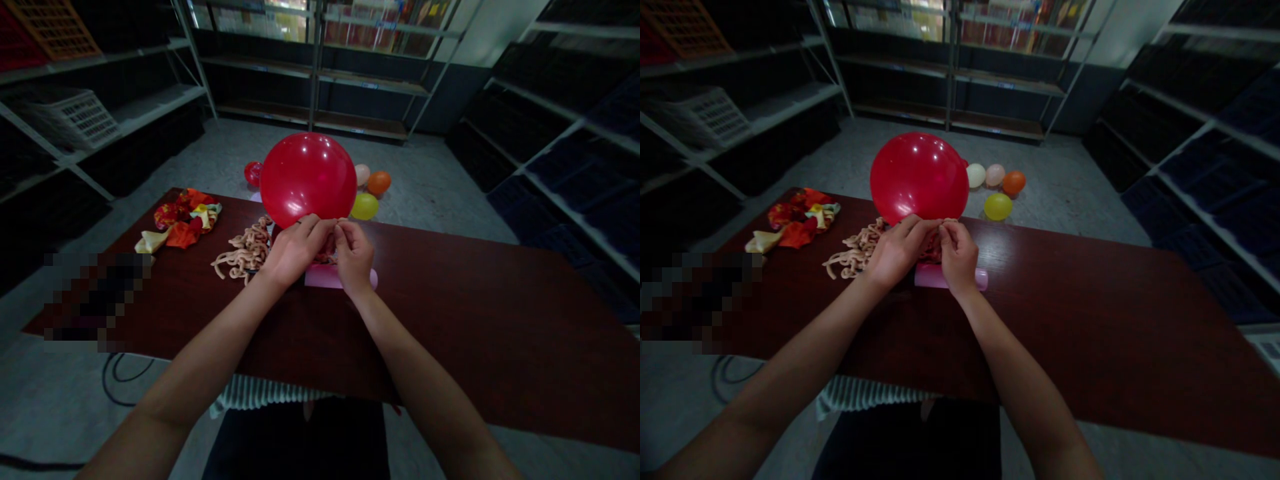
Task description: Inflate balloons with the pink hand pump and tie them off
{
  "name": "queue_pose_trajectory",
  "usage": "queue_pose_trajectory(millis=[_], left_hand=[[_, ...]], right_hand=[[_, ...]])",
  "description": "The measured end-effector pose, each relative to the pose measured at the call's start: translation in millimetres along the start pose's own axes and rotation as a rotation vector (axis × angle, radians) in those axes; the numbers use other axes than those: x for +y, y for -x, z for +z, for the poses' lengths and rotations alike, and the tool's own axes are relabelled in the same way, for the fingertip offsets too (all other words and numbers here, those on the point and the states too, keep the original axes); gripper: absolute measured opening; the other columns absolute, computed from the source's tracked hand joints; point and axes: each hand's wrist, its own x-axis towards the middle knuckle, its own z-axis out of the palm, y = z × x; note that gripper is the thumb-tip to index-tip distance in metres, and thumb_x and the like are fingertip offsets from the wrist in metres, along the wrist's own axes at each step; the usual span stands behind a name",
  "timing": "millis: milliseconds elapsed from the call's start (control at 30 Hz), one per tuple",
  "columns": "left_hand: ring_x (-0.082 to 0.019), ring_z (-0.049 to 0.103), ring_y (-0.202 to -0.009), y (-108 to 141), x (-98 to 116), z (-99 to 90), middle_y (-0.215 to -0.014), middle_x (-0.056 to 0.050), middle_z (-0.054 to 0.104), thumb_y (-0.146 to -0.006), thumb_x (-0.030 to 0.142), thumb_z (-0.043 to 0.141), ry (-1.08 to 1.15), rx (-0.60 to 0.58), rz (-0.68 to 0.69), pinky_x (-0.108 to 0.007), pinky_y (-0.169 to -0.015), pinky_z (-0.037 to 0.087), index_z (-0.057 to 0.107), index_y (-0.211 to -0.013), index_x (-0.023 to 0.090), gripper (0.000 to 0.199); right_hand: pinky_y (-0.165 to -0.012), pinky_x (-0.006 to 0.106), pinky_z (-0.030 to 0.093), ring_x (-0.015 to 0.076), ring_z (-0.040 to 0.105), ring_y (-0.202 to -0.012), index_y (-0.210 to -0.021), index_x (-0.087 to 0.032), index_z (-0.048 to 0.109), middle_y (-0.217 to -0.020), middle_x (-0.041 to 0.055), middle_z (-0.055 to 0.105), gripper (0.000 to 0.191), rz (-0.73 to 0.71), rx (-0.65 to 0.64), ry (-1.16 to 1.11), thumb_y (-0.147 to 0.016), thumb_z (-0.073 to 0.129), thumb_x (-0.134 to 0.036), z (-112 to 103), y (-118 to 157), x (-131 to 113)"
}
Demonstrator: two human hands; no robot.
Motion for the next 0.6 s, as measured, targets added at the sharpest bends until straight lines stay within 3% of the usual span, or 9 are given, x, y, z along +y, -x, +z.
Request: queue_pose_trajectory(millis=[267, 600], left_hand=[[-0.021, 0.065, -0.081, -3.7, 1.0, 1.0, -0.098, -0.01, 0.064, -0.107, 0.02, 0.043, -0.036, -0.096, -0.1, -0.032, -0.073, 0.054, 0.058, -0.11, 0.012, 0.018], [-0.02, 0.062, -0.087, -5.7, -0.2, -0.4, -0.102, -0.01, 0.063, -0.107, 0.023, 0.043, 0.241, -0.137, -0.254, -0.033, -0.075, 0.051, 0.052, -0.105, 0.015, 0.012]], right_hand=[[-0.072, 0.027, 0.056, 0.0145, 0.069, -0.078, -0.098, -0.024, 0.065, -0.088, 0.0011, 0.073, 0.021, -0.278, 0.029, 0.444, -0.103, 0.05, -0.037, -8.0, 0.5, -3.7], [-0.077, 0.028, 0.058, 0.0167, 0.075, -0.082, -0.109, -0.02, 0.066, -0.093, 0.0051, 0.078, 0.025, -0.62, -0.059, 0.727, -0.107, 0.044, -0.03, -19.1, -3.2, 2.7]])
